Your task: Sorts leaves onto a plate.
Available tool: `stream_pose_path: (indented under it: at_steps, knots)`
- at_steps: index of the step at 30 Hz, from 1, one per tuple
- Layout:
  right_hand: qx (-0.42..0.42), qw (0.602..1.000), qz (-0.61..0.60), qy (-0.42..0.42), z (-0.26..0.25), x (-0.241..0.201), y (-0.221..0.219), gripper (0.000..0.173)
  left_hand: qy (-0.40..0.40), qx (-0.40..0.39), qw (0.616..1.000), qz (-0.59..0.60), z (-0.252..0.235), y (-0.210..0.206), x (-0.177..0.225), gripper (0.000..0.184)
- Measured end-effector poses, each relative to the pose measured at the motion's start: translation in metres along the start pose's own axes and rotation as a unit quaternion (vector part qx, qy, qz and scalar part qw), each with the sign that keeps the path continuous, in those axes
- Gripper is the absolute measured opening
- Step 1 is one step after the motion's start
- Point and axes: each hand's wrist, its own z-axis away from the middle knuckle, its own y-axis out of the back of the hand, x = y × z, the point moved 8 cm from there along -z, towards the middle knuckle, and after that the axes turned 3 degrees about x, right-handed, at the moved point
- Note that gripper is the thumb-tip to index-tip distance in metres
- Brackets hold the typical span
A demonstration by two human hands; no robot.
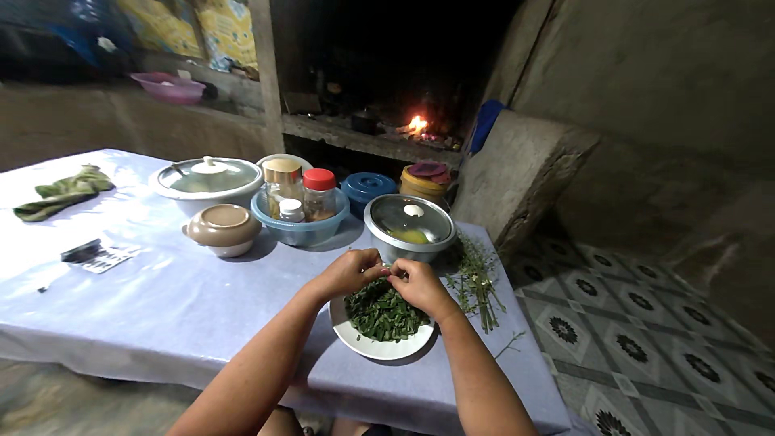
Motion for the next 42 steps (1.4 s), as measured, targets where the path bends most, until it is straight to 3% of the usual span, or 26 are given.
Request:
stream_pose_path:
  at_steps: [10, 15, 20, 29, 37, 42]
  knots:
    - [-0.006, 1.000, 0.007, 0.000, -0.001, -0.002, -0.003, 0.023, -0.011, 0.003, 1.000, -0.024, 0.000, 0.000, -0.002, 0.035]
    - [-0.016, 0.999, 0.033, -0.011, -0.001, -0.002, -0.004, 0.023, 0.032, 0.008, 0.999, -0.023, 0.000, 0.005, -0.006, 0.033]
    - [0.011, 0.999, 0.040, -0.013, -0.001, -0.002, -0.002, 0.025, 0.039, 0.048, 0.998, 0.031, 0.002, 0.018, -0.010, 0.032]
    - [0.172, 0.974, -0.049, 0.140, 0.013, -0.030, 0.005, 0.019, -0.016, 0.064, 0.997, 0.044, 0.012, 0.014, 0.011, 0.025]
    - [0.126, 0.972, -0.128, 0.149, 0.012, -0.031, 0.000, 0.022, -0.042, 0.073, 0.989, 0.121, 0.013, 0.019, 0.022, 0.018]
    - [0.137, 0.964, -0.161, 0.163, 0.008, -0.027, 0.001, 0.019, -0.013, 0.058, 0.982, 0.179, 0.011, 0.018, 0.018, 0.019]
